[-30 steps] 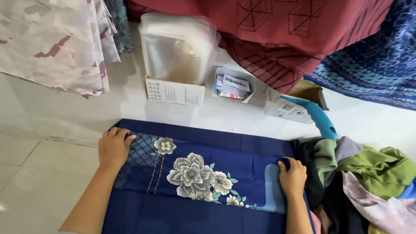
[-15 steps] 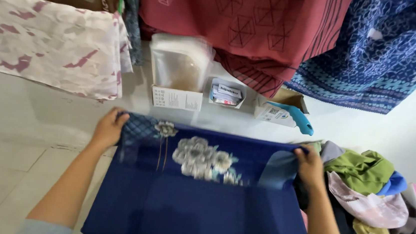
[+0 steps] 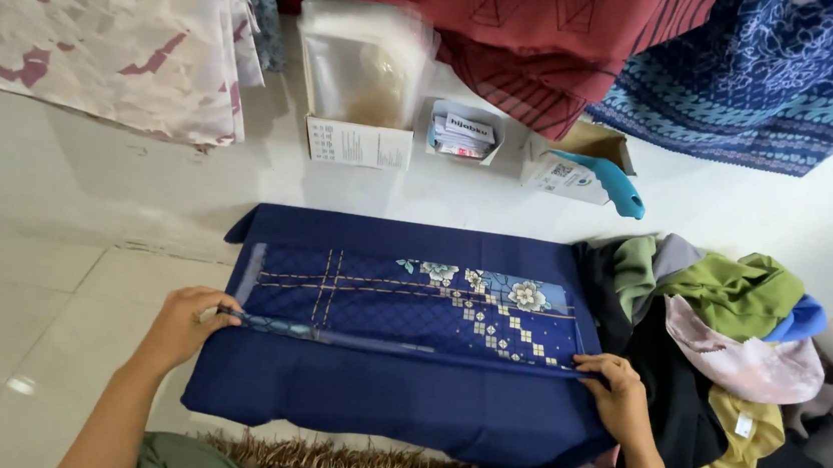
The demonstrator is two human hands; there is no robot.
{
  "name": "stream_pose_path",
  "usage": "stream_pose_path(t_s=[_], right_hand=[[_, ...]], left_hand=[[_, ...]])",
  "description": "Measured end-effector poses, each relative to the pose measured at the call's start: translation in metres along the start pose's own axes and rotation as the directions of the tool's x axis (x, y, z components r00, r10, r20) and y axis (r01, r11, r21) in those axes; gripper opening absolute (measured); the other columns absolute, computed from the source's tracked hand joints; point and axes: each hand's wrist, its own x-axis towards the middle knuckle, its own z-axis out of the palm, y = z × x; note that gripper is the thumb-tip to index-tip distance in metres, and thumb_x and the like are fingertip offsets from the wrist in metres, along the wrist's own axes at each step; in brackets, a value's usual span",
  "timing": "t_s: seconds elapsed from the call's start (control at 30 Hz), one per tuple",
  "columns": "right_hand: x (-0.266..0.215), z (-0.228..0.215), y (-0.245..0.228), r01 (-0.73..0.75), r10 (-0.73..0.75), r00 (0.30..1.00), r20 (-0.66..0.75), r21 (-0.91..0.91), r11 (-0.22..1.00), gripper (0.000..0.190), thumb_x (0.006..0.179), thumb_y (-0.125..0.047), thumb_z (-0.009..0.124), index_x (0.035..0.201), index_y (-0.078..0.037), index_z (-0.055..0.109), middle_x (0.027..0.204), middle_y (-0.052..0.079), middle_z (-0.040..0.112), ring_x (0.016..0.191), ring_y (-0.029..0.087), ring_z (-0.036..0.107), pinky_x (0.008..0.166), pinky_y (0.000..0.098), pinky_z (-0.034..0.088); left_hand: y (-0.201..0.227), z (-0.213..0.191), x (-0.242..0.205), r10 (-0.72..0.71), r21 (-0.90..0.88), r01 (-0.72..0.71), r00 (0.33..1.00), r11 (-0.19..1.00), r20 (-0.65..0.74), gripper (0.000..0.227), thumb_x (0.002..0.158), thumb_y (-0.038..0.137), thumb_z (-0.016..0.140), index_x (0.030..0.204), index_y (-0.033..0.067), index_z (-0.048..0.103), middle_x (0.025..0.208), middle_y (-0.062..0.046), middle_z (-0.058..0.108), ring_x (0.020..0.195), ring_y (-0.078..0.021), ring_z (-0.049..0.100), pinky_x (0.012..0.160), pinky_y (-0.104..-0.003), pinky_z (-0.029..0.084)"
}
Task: Using a lint roller to clean a piece of blue patterned fabric and then folding it neatly.
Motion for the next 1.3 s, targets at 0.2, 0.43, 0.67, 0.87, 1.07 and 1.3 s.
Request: stream_pose_path(t_s=[0.2,0.43,0.67,0.87,1.07,1.3], right_hand=[[0.034,-0.031,-0.012,-0.058,0.053,0.998,0.027,0.197,0.979,0.021,0.076,0.002,0.074,0.091,-0.012,0.079,0.112,0.003,0.078,0.109,0.018,0.068,0.101,0.0326,0.048],[0.160,-0.115,-0.163,0.063,-0.109,0.847,-0.520,-0.107,0.992,0.018,0.113,-0.018,0.068,0.107,-0.001,0.073,0.099,0.007,0.067,0.095,0.020,0.062,0.084,0.0395,0.046],[0.239,-0.086,-0.209,-0.363,0.357,0.929,-0.097,-0.419,0.832,0.054,0.102,-0.047,0.045,0.136,-0.013,0.068,0.121,0.036,0.065,0.118,0.058,0.054,0.094,0.0666,0.045],[0.212,-0.060,-0.166,-0.026,-0.166,0.938,-0.305,-0.540,0.841,0.041,0.106,-0.010,0.046,0.143,0.008,0.053,0.085,0.034,0.070,0.078,0.053,0.072,0.070,0.0596,0.056],[0.073,-0.002,-0.217,0.128,-0.287,0.798,-0.530,-0.316,0.940,0.050,0.115,-0.013,0.053,0.159,0.008,0.039,0.148,0.036,0.057,0.122,0.054,0.061,0.092,0.0570,0.048],[-0.001,0.139,-0.268,0.144,-0.156,0.988,-0.017,-0.294,0.945,0.055,0.096,-0.033,0.065,0.150,-0.032,0.052,0.085,0.004,0.059,0.055,0.028,0.055,0.045,0.0434,0.045]], left_hand=[[0.039,-0.033,0.000,-0.254,0.430,0.124,0.932,0.894,0.260,0.021,0.076,0.026,0.081,0.089,0.0419,0.086,0.139,0.021,0.067,0.143,-0.0089,0.048,0.124,-0.050,0.019],[0.070,0.032,0.057,0.386,0.397,-0.279,0.896,0.874,-0.220,0.025,0.079,0.024,0.077,0.104,0.0299,0.077,0.117,-0.001,0.075,0.108,-0.0232,0.071,0.092,-0.049,0.051],[0.083,0.103,0.047,0.011,0.505,0.009,0.999,0.863,-0.037,0.073,0.099,0.066,0.037,0.157,0.0234,0.041,0.168,-0.005,0.032,0.156,-0.0380,0.023,0.123,-0.060,0.017],[0.100,0.092,0.038,-0.153,0.589,0.085,0.986,0.804,0.065,0.069,0.102,0.070,0.029,0.161,0.0343,0.035,0.172,0.001,0.027,0.160,-0.0298,0.020,0.128,-0.056,0.013],[0.096,0.090,0.043,-0.120,0.504,0.053,0.988,0.862,0.100,0.073,0.102,0.064,0.029,0.163,0.0253,0.025,0.172,-0.002,0.016,0.159,-0.0320,0.008,0.127,-0.055,0.008],[0.071,0.095,0.053,-0.045,0.461,0.050,0.999,0.886,-0.021,0.054,0.107,0.043,0.031,0.156,0.0244,0.043,0.167,-0.005,0.032,0.156,-0.0355,0.022,0.123,-0.060,0.018]])
